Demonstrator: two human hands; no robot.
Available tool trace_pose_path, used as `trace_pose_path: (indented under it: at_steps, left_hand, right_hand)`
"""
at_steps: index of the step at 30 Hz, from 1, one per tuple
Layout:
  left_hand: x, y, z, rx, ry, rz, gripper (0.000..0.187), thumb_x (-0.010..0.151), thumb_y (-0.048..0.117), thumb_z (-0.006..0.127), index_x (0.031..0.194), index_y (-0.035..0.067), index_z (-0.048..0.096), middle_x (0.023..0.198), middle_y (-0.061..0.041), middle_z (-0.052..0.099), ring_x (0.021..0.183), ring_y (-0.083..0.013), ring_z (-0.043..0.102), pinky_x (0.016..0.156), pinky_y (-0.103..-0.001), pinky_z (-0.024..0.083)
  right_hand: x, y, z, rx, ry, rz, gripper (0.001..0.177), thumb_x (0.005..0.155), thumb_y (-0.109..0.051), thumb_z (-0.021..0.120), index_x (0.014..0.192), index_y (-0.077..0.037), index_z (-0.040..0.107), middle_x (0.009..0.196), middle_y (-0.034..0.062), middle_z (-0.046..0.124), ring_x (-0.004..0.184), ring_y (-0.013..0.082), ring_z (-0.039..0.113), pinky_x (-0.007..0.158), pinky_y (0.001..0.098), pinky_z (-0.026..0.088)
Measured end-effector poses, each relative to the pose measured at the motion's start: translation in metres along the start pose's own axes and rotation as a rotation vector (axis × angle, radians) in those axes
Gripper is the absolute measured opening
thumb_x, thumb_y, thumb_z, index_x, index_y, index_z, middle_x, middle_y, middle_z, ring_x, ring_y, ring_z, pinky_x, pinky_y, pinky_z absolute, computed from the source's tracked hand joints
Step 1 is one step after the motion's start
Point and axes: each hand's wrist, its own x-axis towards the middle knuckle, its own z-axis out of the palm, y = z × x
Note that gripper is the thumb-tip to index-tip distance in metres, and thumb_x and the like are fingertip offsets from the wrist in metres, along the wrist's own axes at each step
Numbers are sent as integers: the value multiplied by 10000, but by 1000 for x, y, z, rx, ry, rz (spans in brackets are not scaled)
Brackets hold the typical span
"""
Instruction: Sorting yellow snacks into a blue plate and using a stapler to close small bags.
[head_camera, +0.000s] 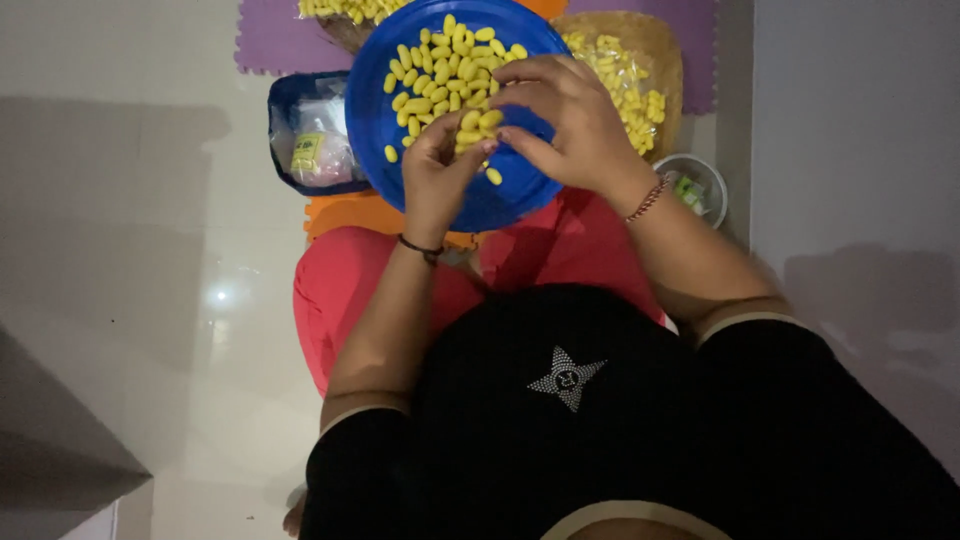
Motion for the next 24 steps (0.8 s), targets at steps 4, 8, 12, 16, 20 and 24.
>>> trace_pose_path:
  at_steps: [4,8,12,16,20,24]
  left_hand:
    - [-12,1,-4,-60,-60,64,388,909,-77,743,1279,-19,643,1075,-111,734,865,-125,666,750,-202,556]
    - [-21,-1,-7,-15,-37,71,367,873,-44,776,1227,-17,681,1044,-109,753,832,-129,674,728,-207,552]
    - [-23,-3,-8,-69,-31,74,235,913,31,743,1141,-17,714,900,-70,743,694,-106,605,625,-202,486]
    - [-25,-2,-10,-93,-27,91,232,921,0,752,1148,-27,712,997,-112,759,838,-148,708,730,-209,569]
    - [-31,5,-4,129,9,213,180,903,8,756,1080,2,726,937,-47,721,799,-118,640,734,-213,538]
    - [-35,4,1,249,31,199,174,889,28,760,1062,19,736,934,-44,717,795,-122,641,725,-219,545]
  right_hand:
    - [-2,-10,1,-70,-70,-70,167,930,-133,800,1068,-41,799,1329,105,647,1248,292,566,1059,428,403]
    - [-7,-19,8,-67,-130,-16,180,940,-119,779,1114,-84,806,1318,83,659,1249,267,575,1088,417,389]
    - [-13,-19,10,-24,-159,2,99,1007,-89,724,1073,-34,773,1291,107,707,1194,278,633,1072,433,415]
    - [-12,-29,8,28,-120,16,147,1020,42,613,1001,51,758,1256,177,718,1095,305,672,964,406,507]
    - [-18,-25,16,-99,-82,52,80,941,-59,815,985,-3,779,1178,118,758,861,220,686,749,326,524]
    - [-20,-20,22,-88,-115,100,135,876,-97,856,929,-53,739,1096,76,760,959,245,706,838,363,538]
